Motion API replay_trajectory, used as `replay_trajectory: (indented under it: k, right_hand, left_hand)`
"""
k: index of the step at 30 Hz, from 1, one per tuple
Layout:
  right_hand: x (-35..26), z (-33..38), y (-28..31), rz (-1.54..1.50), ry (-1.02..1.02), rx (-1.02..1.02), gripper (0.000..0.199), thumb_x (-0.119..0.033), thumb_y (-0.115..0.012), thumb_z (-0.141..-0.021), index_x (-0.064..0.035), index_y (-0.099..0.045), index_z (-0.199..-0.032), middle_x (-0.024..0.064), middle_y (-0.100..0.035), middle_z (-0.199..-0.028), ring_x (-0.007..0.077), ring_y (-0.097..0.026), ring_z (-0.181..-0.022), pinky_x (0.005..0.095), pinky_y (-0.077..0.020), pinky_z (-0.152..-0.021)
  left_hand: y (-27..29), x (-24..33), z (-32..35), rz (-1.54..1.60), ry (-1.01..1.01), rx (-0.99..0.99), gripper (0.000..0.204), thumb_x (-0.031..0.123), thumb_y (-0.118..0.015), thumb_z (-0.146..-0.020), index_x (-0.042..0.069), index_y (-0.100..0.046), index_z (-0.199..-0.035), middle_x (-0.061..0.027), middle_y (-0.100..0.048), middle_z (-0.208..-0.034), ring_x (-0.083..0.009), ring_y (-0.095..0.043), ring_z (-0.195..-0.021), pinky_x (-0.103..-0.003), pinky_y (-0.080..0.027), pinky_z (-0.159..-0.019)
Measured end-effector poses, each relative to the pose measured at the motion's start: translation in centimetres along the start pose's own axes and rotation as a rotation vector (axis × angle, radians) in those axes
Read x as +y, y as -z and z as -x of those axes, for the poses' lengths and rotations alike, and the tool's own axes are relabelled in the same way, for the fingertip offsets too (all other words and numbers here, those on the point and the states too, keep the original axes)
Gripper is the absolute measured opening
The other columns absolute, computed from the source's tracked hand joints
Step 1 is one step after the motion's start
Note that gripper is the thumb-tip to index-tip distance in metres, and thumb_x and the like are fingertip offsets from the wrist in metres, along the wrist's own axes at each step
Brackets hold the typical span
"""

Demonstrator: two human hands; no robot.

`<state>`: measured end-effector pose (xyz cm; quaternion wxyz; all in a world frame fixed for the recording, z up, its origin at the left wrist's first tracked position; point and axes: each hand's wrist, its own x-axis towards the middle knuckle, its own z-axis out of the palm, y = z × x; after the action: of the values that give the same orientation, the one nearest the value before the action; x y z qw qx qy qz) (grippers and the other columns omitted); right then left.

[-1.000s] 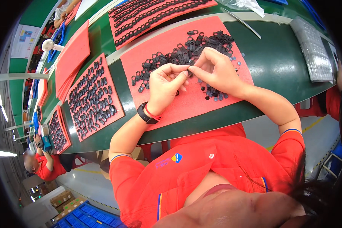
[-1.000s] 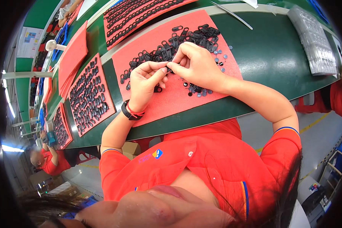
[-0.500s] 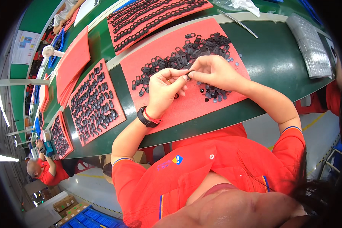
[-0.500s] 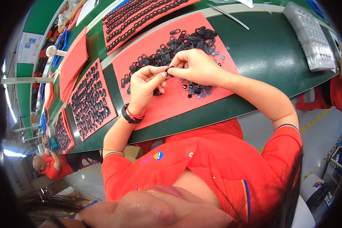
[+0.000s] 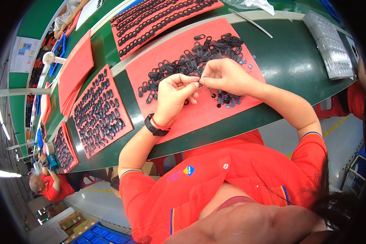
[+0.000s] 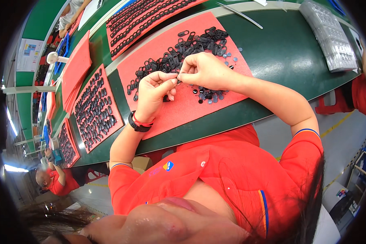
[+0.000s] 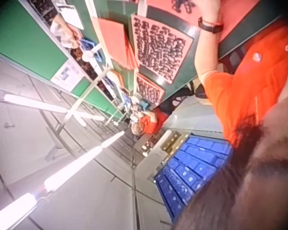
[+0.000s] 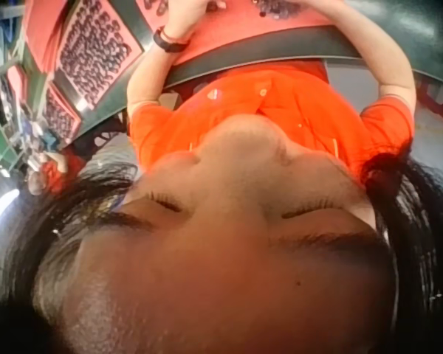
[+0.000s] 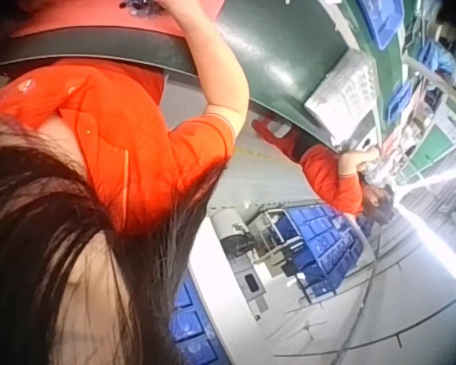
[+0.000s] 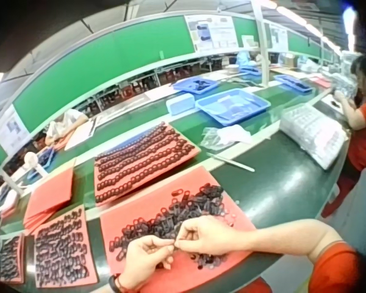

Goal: The person assembles components by inserting small circular pieces into black tags by hand and places the assembled items onto a foam board.

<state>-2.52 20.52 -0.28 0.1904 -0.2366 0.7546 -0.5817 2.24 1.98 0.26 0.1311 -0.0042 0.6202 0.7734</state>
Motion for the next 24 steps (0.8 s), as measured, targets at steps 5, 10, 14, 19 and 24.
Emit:
replay_trajectory:
  k: [5, 10, 14, 19, 24]
  right_hand:
    - [-0.21, 0.12, -0.16, -0.009, -0.021, 0.007, 0.021, -0.019, -0.066, -0.074, 0.0008, -0.06, -0.073, 0.0052, -0.059, -0.063, 0.009, -0.054, -0.059, 0.025, -0.0442, -0.055]
    - [-0.92, 0.3, -0.1, 0.04, -0.043, -0.001, 0.021, -0.019, -0.065, -0.073, 0.001, -0.06, -0.073, 0.007, -0.059, -0.064, 0.0108, -0.056, -0.06, 0.0261, -0.0449, -0.056]
    - [-0.77, 0.4, -0.34, 0.031, -0.044, -0.004, 0.021, -0.019, -0.065, -0.074, 0.0012, -0.06, -0.074, 0.0074, -0.06, -0.064, 0.012, -0.057, -0.06, 0.0264, -0.0456, -0.056]
    - [-0.3, 0.36, -0.54, 0.022, -0.048, 0.014, 0.023, -0.019, -0.065, -0.074, 0.0022, -0.059, -0.075, 0.0083, -0.06, -0.066, 0.0135, -0.058, -0.061, 0.0271, -0.0465, -0.057]
    - [-0.62, 0.41, -0.6, 0.008, -0.071, 0.004, 0.024, -0.02, -0.065, -0.073, 0.0026, -0.058, -0.075, 0.0091, -0.059, -0.067, 0.0138, -0.057, -0.063, 0.0269, -0.0461, -0.058]
  left_hand:
    - [-0.02, 0.03, 0.11, 0.014, 0.027, 0.0, 0.012, 0.001, -0.061, -0.078, -0.005, -0.06, -0.088, -0.0081, -0.062, -0.071, -0.0097, -0.058, -0.054, -0.02, -0.048, -0.047]
    - [-0.05, -0.06, 0.1, 0.032, 0.054, 0.017, 0.011, 0.001, -0.061, -0.078, -0.005, -0.06, -0.088, -0.0087, -0.062, -0.072, -0.0099, -0.058, -0.055, -0.02, -0.048, -0.047]
    - [0.09, -0.3, 0.2, 0.031, 0.033, 0.01, 0.011, 0.001, -0.061, -0.078, -0.004, -0.06, -0.087, -0.0088, -0.062, -0.072, -0.0099, -0.057, -0.054, -0.02, -0.048, -0.047]
    - [-0.1, -0.29, 0.18, 0.038, 0.036, 0.018, 0.01, 0.001, -0.062, -0.077, -0.004, -0.06, -0.086, -0.008, -0.062, -0.07, -0.0087, -0.056, -0.052, -0.019, -0.047, -0.045]
    - [-0.01, -0.34, 0.2, 0.048, 0.054, 0.024, 0.009, 0.0, -0.062, -0.077, -0.004, -0.06, -0.085, -0.0071, -0.062, -0.07, -0.0075, -0.055, -0.051, -0.019, -0.045, -0.043]
